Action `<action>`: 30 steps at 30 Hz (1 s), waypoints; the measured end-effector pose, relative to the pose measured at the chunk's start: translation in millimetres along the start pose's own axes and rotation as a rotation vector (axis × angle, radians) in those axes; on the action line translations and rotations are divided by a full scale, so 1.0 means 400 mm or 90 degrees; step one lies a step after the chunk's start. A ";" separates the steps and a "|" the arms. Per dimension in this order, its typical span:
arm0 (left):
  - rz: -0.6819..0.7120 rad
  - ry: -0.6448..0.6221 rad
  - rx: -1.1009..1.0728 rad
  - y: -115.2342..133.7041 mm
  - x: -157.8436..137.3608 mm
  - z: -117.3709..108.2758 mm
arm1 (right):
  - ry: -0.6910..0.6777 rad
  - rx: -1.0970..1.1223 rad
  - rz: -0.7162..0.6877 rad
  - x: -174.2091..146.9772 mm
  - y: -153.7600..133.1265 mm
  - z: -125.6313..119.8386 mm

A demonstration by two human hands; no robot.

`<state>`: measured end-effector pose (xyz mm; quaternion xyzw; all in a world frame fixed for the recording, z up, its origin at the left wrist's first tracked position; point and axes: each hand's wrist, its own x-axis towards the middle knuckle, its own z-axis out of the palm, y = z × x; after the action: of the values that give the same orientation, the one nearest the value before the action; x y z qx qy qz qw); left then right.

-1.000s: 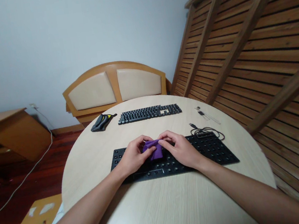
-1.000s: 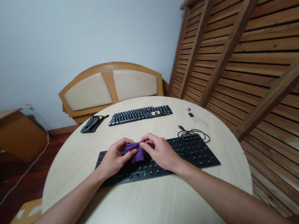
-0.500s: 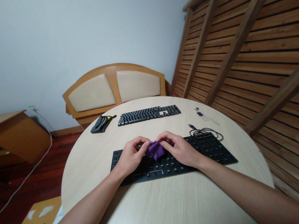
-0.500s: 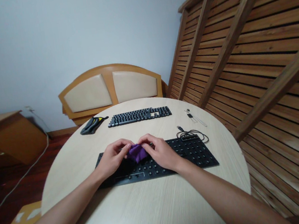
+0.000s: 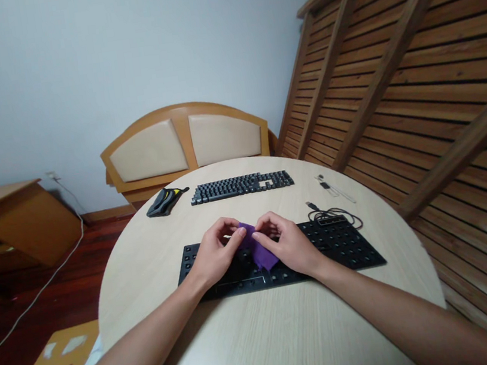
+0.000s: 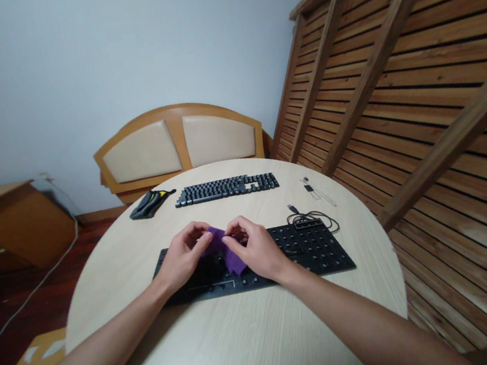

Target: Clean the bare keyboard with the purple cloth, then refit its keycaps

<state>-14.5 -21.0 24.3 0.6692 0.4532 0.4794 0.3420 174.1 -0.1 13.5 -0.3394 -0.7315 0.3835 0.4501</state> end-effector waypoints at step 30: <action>0.109 -0.251 0.581 -0.072 0.057 -0.187 | -0.185 -0.370 -0.130 0.003 0.058 -0.070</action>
<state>-90.9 12.4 29.0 0.8633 0.4865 0.1231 0.0532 202.9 19.1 2.6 -0.3206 -0.8969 0.1563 0.2617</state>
